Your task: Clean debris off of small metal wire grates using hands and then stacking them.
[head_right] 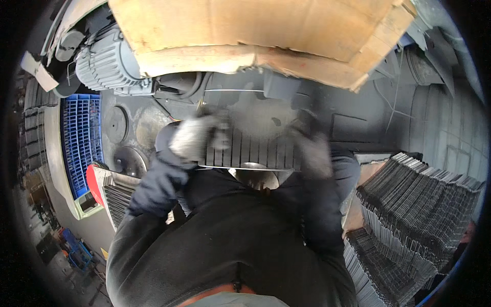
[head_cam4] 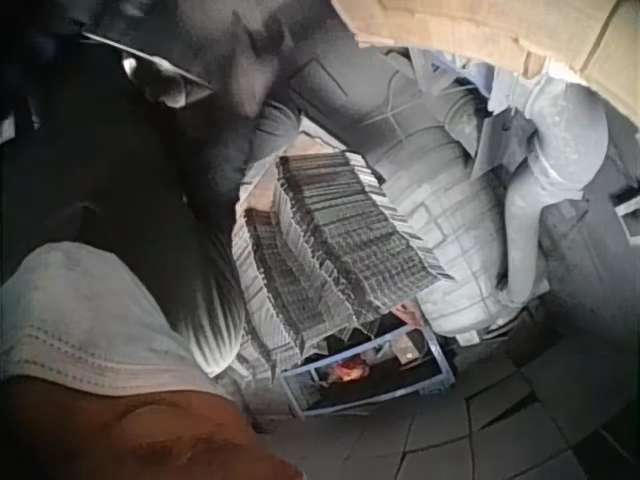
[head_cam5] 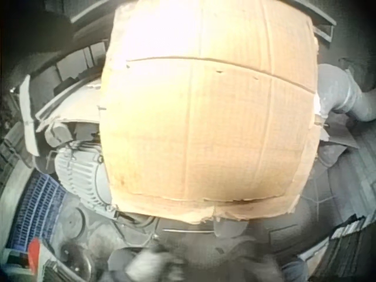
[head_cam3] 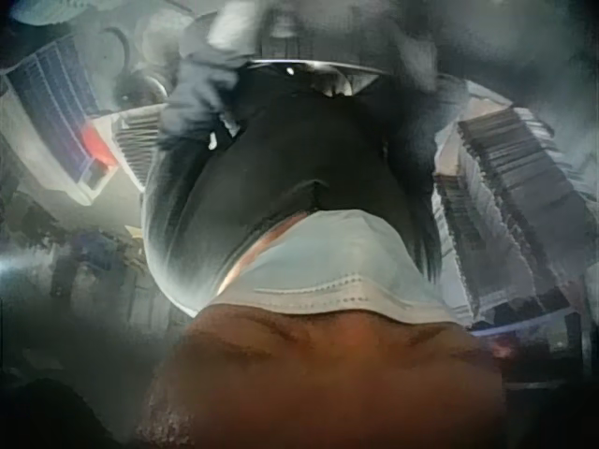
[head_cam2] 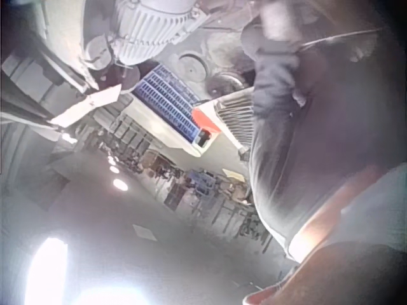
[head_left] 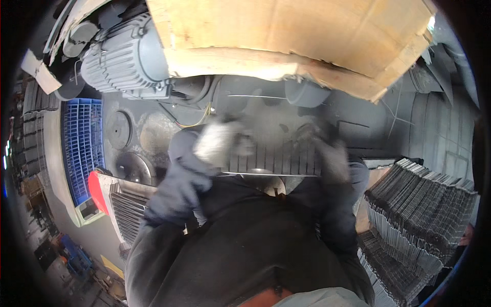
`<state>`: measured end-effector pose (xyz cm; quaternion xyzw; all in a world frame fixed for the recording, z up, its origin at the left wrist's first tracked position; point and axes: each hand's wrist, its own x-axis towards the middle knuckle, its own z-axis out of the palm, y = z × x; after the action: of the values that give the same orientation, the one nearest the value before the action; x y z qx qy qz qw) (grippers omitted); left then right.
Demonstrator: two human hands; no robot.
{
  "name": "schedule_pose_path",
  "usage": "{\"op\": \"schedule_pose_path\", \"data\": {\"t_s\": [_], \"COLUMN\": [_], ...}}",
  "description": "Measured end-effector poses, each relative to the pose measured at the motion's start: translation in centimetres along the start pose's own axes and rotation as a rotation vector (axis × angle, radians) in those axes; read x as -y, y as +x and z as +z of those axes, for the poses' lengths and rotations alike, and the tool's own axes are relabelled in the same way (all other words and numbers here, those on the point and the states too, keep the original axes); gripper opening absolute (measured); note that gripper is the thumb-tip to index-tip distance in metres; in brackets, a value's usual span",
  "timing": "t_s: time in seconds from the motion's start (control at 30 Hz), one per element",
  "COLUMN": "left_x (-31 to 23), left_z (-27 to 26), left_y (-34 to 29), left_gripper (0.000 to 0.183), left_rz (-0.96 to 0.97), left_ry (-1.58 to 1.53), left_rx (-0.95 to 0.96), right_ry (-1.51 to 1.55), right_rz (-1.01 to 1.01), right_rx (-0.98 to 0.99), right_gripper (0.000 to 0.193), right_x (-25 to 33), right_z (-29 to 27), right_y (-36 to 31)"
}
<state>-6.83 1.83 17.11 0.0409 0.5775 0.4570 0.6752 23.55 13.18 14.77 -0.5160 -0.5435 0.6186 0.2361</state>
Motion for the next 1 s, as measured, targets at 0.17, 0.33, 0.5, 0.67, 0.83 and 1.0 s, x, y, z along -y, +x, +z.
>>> {"op": "schedule_pose_path", "data": {"t_s": [0.17, 0.33, 0.5, 0.67, 0.83, 1.0], "left_x": [2.1, 0.3, -1.3, 1.8, 5.9, 7.0], "left_z": [7.8, -1.2, -8.4, -7.1, -4.4, -0.6], "left_y": [2.5, -0.6, -11.6, -18.0, -17.4, -15.9], "left_gripper": [0.029, 0.026, 0.029, 0.038, 0.028, 0.018], "left_rz": [0.513, 0.091, 0.400, 0.548, 0.782, 0.953], "left_ry": [0.499, -0.101, -0.174, 0.020, 0.104, 0.159], "left_rx": [0.372, -0.017, -0.243, -0.291, -0.173, -0.244], "right_ry": [0.151, -0.103, 0.159, 0.151, 0.111, 0.105], "right_rz": [0.112, 0.062, -0.047, -0.047, -0.145, -0.368], "right_rx": [-0.201, 0.222, 0.419, 0.421, 0.319, 0.154], "right_gripper": [0.065, 0.057, 0.047, 0.034, 0.029, 0.023], "right_x": [0.2, 3.9, 8.2, 9.3, 7.8, 8.1], "right_z": [-9.9, 0.7, 12.7, 11.6, 7.2, 4.1], "right_y": [-4.5, 0.2, -2.5, -7.4, -10.7, -14.1]}}
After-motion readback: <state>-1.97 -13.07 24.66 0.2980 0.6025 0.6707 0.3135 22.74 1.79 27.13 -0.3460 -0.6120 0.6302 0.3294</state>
